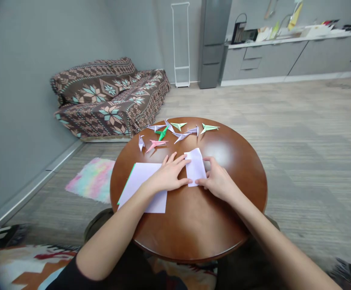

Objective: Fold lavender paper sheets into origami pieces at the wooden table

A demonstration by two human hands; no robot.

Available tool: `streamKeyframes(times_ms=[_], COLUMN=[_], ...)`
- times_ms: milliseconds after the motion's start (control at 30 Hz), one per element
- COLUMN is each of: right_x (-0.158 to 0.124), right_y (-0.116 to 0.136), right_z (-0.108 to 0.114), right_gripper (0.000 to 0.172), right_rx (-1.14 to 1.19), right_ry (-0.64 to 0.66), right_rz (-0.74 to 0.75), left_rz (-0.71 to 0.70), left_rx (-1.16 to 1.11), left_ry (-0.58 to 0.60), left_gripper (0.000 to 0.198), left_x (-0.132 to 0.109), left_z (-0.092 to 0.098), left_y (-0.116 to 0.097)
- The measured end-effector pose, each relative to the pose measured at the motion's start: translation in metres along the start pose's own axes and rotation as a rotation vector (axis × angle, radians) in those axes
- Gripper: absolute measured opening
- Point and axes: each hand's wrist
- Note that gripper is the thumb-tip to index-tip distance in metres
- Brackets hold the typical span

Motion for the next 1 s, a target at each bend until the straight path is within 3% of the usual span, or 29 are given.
streamKeyframes(times_ms=[400,600,700,833,1000], right_x=[-0.001,-0.007,-0.001,0.015,0.027], right_y=[-0.002,0.001,-0.002,-0.013,-0.027], right_z=[-0.002,-0.003,0.003,0.011,0.007], right_gripper=[0.069,0.069,0.053,0.053,0.054], right_rx=[-0.016,-0.270,-0.395,-0.526,-0.580], right_ry=[-0.018,-0.130,-0.230,-0.183,-0.061], right_rz=[0.014,0.035,0.150,0.436,0.471], left_rz=[0.001,-0.010,-0.032,-0.049,-0.048], left_rx=[-0.004,-0.011,-0.013,-0.022,-0.031], left_ry=[0.012,0.016,0.001,0.003,0.021], left_gripper=[0.087,0.085,0.086,0.084,0.084], left_x=[0.000,-0.001,-0.003,-0.005,-0.006], left_z=[0.001,0.002,0.002,0.003,0.003], left_y=[0.000,0.002,0.002,0.001,-0.001])
Point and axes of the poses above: each hand's wrist, its own x-axis towards the middle knuckle, its own z-axis out of the back of the hand, y = z × x, and after that the axes turned 2 degrees about x, right-handed
